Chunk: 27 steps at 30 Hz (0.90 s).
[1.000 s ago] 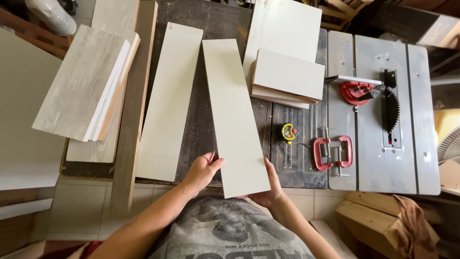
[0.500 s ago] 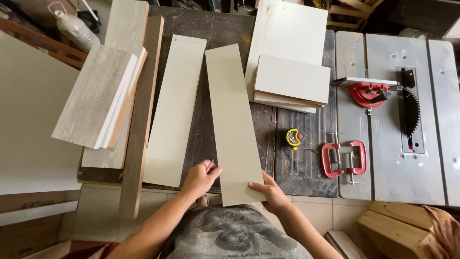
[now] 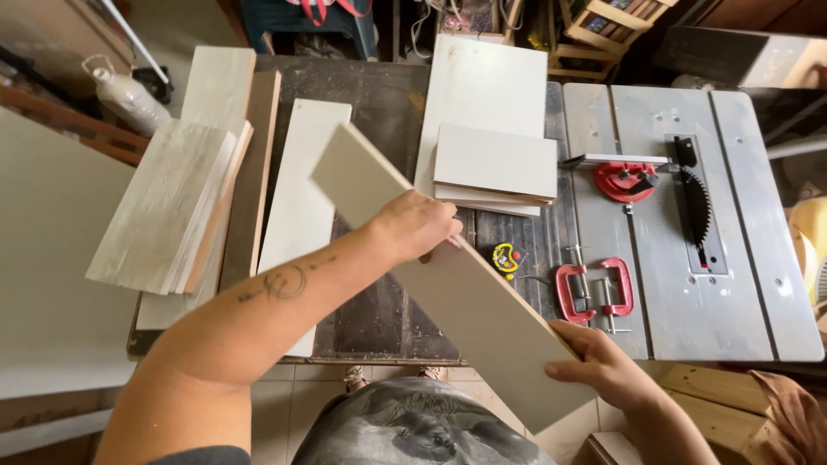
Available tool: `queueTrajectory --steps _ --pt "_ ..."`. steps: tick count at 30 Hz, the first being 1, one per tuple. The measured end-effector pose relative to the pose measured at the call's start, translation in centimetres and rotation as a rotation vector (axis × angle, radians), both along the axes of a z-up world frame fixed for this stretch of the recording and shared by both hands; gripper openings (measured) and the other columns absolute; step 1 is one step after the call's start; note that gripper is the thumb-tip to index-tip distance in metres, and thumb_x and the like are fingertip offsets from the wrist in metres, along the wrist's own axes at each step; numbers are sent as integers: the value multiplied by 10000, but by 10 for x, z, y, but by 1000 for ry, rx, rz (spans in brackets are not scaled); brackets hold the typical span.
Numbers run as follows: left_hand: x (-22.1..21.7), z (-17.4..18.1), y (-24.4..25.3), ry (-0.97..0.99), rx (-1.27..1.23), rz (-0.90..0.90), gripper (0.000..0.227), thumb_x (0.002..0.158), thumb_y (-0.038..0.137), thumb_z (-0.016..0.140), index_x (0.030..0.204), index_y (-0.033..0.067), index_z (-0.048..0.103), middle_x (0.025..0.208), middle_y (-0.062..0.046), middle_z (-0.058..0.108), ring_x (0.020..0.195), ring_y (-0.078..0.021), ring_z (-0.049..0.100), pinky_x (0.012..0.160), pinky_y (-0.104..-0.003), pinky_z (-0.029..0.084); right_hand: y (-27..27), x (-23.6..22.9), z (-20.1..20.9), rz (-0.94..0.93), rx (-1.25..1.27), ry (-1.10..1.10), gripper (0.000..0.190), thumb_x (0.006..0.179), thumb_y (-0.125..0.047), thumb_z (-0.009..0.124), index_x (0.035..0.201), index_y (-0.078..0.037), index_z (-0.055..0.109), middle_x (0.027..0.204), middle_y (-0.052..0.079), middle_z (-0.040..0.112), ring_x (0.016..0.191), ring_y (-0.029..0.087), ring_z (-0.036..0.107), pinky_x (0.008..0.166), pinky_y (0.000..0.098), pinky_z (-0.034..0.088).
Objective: The person is organizing and checking various wooden boards on a workbench, inspecting their surfaces and marking them with a pencil.
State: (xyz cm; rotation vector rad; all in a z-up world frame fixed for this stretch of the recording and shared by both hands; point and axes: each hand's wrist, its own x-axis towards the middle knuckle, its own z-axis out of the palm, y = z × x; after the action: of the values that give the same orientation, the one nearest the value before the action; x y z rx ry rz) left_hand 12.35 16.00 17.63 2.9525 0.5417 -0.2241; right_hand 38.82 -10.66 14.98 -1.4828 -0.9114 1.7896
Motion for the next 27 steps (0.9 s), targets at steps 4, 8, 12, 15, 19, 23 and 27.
queueTrajectory --steps 4,8,12,15,19,23,27 --pt "0 18 7 194 -177 -151 242 710 327 925 824 211 746 796 -19 736 806 -263 714 697 -474 549 -2 17 18 220 32 -261 522 784 -56 824 1303 -11 784 947 80 857 769 190 810 621 311 646" --pt "-39 35 -15 203 -257 -133 118 861 146 852 906 143 743 730 -4 724 649 -136 725 602 -262 645 18 47 4 66 292 -720 346 732 -141 946 1070 -154 877 848 -34 867 755 71 737 666 243 586" --pt "-81 40 -19 -208 -185 88 383 804 419 902 724 184 610 640 41 677 585 -184 641 539 -385 520 45 20 6 -751 665 -769 393 962 -43 754 1316 -48 583 1302 120 635 979 250 682 915 343 568" --pt "-92 44 -19 -323 -133 432 447 801 411 883 662 157 543 566 -33 600 582 -280 612 564 -421 501 70 -39 -36 -786 755 -629 321 962 -23 767 1239 -15 605 1152 180 637 949 301 697 820 344 598" --pt "-105 -1 0 -404 33 722 442 804 406 913 691 129 587 634 0 699 564 -229 646 514 -417 467 84 -154 -68 -119 832 -476 374 837 -133 832 1168 -114 658 1101 74 671 970 217 650 846 341 548" --pt "-97 -51 21 -482 105 864 440 868 389 871 689 122 571 600 -3 655 504 -164 572 426 -342 426 89 -208 -64 140 828 -431 481 875 -262 827 1274 -109 607 1260 133 628 1186 306 632 1025 445 517" --pt "-78 -93 31 -413 48 1179 355 921 398 782 753 110 662 671 -43 710 565 -241 652 492 -388 518 92 -237 -80 188 991 -594 795 827 -388 871 1448 -67 493 1379 219 521 1199 427 540 1001 550 492"
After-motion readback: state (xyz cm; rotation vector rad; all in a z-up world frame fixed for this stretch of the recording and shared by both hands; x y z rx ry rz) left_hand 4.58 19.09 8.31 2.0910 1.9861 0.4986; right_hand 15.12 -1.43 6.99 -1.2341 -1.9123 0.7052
